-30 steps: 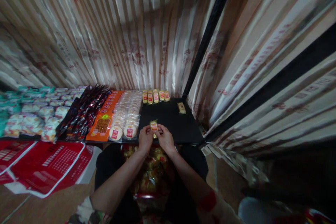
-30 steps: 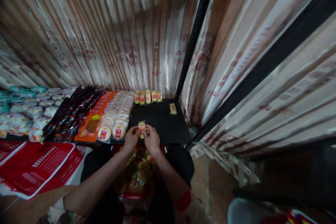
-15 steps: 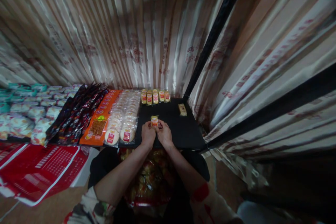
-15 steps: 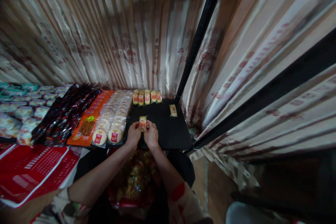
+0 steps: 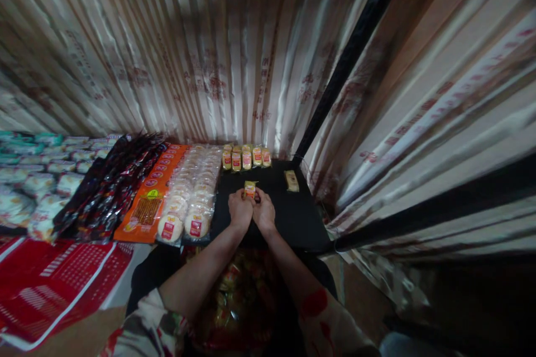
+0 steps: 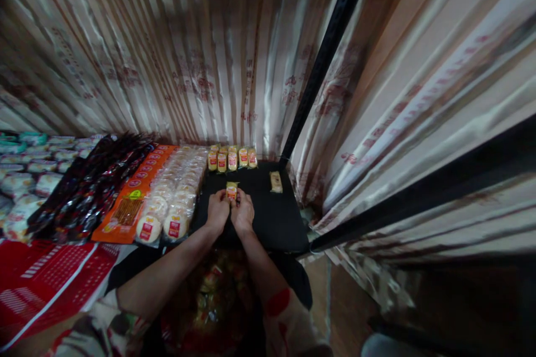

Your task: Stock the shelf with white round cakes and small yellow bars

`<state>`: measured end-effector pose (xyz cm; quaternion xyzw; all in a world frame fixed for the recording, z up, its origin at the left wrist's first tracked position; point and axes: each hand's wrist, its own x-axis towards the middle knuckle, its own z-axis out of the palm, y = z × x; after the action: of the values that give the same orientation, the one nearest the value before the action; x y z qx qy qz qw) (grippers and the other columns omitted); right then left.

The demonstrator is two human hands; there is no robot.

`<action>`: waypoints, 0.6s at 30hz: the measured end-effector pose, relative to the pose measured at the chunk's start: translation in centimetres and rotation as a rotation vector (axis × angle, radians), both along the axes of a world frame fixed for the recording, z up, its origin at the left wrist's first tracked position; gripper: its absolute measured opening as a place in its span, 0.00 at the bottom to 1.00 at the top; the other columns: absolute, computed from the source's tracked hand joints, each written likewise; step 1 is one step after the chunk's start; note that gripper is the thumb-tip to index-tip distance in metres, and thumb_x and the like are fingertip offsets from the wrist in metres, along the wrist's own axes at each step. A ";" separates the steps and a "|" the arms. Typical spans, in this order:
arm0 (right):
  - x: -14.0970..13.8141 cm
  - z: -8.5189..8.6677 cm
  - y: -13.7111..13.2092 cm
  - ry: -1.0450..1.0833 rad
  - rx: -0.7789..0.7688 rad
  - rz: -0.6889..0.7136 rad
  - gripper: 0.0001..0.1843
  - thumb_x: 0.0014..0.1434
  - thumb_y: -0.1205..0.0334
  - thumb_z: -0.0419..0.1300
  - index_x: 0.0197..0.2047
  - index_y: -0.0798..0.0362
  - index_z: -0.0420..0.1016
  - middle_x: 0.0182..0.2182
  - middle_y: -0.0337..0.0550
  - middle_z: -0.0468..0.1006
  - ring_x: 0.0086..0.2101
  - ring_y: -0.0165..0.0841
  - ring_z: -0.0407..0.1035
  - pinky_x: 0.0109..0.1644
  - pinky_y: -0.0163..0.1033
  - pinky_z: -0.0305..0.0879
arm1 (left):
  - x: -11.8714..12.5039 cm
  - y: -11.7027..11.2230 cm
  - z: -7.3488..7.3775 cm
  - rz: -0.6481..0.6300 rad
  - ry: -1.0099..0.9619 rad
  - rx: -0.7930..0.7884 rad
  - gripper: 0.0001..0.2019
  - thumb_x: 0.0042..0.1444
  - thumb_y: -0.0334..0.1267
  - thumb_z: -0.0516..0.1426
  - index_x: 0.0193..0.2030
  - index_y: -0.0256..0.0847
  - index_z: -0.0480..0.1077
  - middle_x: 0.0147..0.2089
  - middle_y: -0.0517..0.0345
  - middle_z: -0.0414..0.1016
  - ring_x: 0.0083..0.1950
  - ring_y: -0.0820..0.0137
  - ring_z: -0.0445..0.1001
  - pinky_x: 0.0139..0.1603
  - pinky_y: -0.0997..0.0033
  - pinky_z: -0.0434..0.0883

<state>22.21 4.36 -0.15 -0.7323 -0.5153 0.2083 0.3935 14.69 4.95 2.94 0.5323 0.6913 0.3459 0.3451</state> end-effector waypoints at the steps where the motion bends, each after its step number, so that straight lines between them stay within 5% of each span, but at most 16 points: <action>1: 0.2 0.1 0.3 -0.012 -0.010 -0.004 0.20 0.54 0.65 0.54 0.51 0.50 0.69 0.39 0.44 0.73 0.37 0.32 0.70 0.42 0.36 0.66 | 0.3 0.3 0.0 -0.004 0.013 -0.002 0.17 0.52 0.31 0.50 0.48 0.37 0.70 0.48 0.46 0.73 0.51 0.64 0.69 0.51 0.69 0.65; 18: 4.2 0.0 6.5 -0.104 0.055 -0.080 0.23 0.55 0.65 0.51 0.54 0.54 0.67 0.39 0.48 0.71 0.37 0.34 0.67 0.41 0.36 0.63 | 4.8 5.7 1.1 -0.095 -0.053 0.020 0.15 0.54 0.33 0.50 0.47 0.36 0.71 0.49 0.47 0.73 0.51 0.65 0.70 0.52 0.71 0.64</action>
<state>26.46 10.85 -0.14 -0.7511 -0.5107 0.1398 0.3943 19.48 10.68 4.07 0.5585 0.6525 0.3499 0.3741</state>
